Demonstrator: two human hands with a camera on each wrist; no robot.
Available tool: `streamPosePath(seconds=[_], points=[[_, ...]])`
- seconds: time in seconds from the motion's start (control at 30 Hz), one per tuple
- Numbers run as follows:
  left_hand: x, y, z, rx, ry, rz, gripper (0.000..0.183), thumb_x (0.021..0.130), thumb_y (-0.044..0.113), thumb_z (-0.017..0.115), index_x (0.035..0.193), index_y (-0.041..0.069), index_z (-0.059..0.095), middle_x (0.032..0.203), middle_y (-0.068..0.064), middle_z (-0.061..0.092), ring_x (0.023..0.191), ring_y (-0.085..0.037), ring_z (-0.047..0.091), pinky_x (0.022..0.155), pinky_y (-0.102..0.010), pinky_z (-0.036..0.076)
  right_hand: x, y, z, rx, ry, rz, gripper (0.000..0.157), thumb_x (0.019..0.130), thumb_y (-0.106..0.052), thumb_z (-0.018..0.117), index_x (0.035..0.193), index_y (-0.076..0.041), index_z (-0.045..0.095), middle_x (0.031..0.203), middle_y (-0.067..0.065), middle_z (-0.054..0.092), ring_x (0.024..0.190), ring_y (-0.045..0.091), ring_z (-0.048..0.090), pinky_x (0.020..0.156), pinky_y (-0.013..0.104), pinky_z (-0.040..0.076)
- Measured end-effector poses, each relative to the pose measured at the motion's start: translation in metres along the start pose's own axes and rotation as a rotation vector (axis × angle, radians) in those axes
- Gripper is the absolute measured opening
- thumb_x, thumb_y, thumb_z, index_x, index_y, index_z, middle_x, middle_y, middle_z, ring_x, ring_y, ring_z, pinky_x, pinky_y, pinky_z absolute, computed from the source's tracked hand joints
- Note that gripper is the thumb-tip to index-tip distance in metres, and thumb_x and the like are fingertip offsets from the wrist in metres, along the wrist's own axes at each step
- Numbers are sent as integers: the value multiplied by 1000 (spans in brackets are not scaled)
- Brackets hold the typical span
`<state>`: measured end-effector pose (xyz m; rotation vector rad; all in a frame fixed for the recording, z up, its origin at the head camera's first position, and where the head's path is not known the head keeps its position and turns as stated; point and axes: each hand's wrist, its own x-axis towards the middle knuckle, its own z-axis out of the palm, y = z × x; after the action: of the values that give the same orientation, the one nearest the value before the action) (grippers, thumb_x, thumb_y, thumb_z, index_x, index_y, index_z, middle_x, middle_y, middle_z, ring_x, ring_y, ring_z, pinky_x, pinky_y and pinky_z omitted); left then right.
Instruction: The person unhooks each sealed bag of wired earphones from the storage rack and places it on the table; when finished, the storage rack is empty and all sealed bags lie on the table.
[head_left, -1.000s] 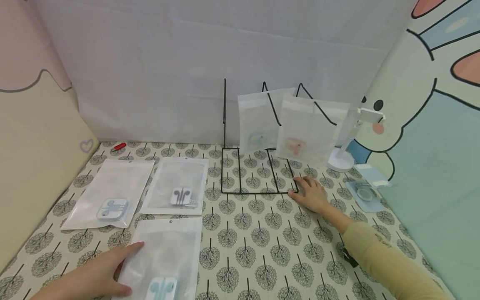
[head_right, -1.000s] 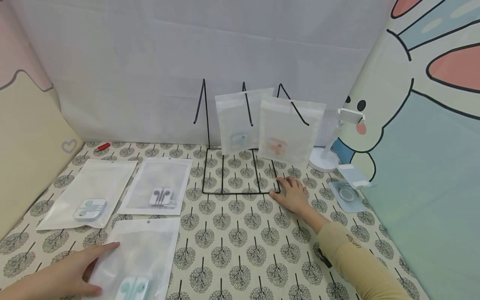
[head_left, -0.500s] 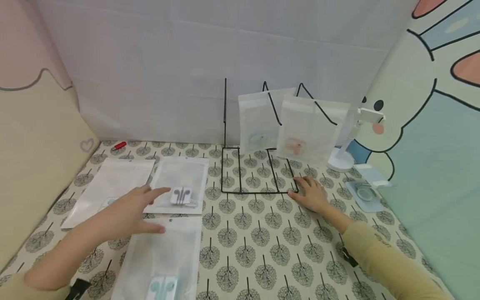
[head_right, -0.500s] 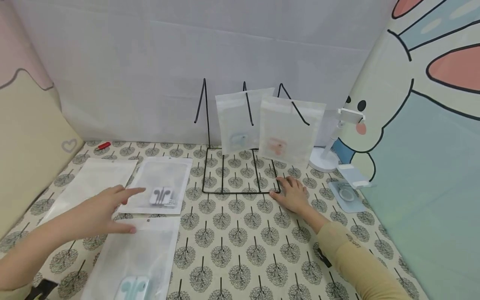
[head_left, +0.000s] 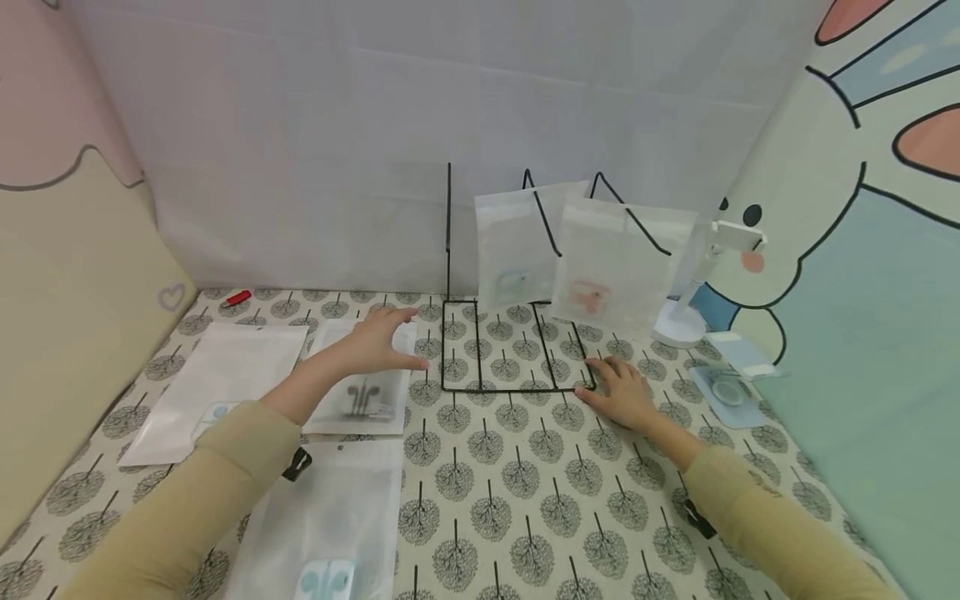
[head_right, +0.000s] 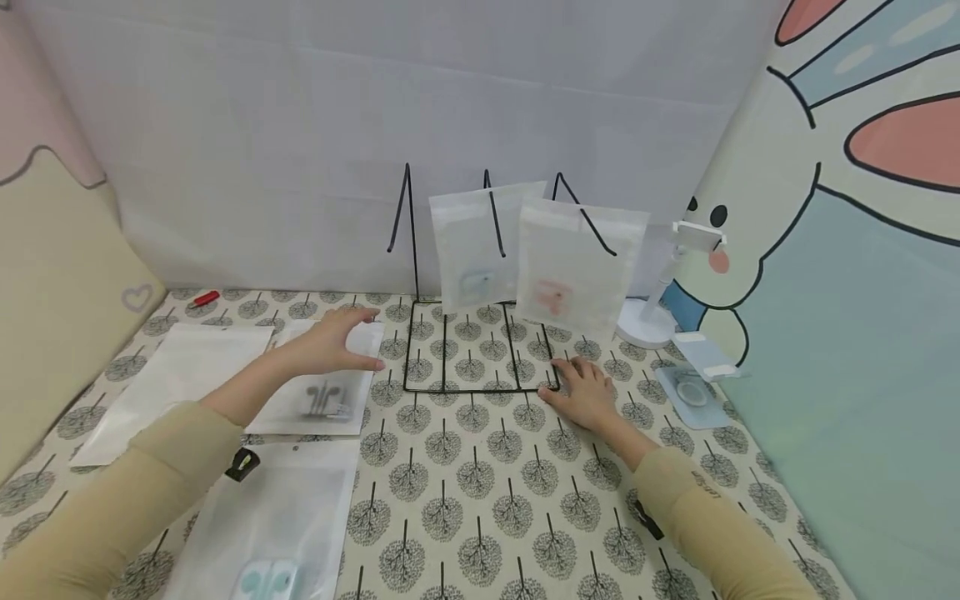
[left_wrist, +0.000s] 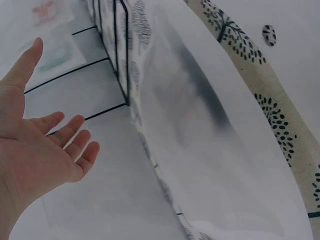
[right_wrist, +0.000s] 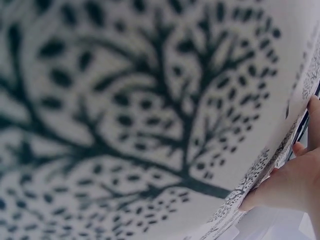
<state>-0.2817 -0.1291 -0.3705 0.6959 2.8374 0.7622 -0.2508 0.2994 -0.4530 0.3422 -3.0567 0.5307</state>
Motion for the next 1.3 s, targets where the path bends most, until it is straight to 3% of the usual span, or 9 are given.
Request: streamPosePath(seconds=[0.13, 0.33, 0.63, 0.83, 1.03, 1.2, 1.3], points=[[26, -17, 17, -42, -29, 21, 104, 75, 49, 74, 152, 11, 16, 153, -17, 26, 139, -41, 21, 110, -63, 16, 2, 1, 1, -2, 10, -1, 66, 90, -45, 57, 143, -12, 36, 145, 29, 30, 129, 56, 25, 99, 74, 20], [46, -33, 41, 62, -52, 51, 103, 75, 52, 73, 151, 12, 17, 156, -14, 20, 141, -38, 20, 111, -63, 13, 3, -2, -2, -4, 12, -8, 65, 90, -44, 57, 143, -13, 36, 145, 29, 29, 129, 56, 25, 99, 74, 20], [42, -38, 52, 175, -148, 73, 100, 77, 65, 62, 150, 11, 22, 155, -11, 24, 142, -35, 19, 113, -61, 8, 3, -6, 1, 5, 9, -11, 65, 90, -43, 58, 143, -12, 36, 145, 29, 29, 129, 57, 25, 99, 75, 20], [49, -47, 61, 269, -126, 116, 98, 75, 73, 57, 150, 17, 27, 156, -8, 23, 141, -35, 20, 112, -62, 11, 4, -4, 0, -9, 0, -3, 67, 90, -44, 58, 143, -12, 36, 145, 29, 30, 128, 57, 26, 99, 74, 22], [50, -49, 64, 241, -110, 107, 98, 74, 72, 59, 149, 18, 29, 155, -9, 24, 140, -37, 21, 110, -64, 14, 6, -1, -6, -10, -27, -53, 65, 90, -41, 60, 142, -9, 38, 142, 31, 33, 125, 59, 30, 99, 72, 26], [51, -49, 66, 212, -98, 99, 98, 72, 71, 62, 148, 18, 30, 155, -8, 25, 140, -37, 22, 109, -64, 16, 4, -1, -14, 74, -75, -62, 66, 90, -36, 62, 142, -4, 37, 143, 34, 29, 128, 57, 26, 101, 74, 17], [52, -49, 67, 204, -102, 102, 99, 72, 72, 62, 148, 18, 30, 155, -9, 25, 140, -38, 22, 109, -65, 16, 3, -5, -21, 124, -85, -59, 66, 90, -33, 63, 142, -2, 37, 144, 35, 28, 129, 55, 27, 101, 74, 18]])
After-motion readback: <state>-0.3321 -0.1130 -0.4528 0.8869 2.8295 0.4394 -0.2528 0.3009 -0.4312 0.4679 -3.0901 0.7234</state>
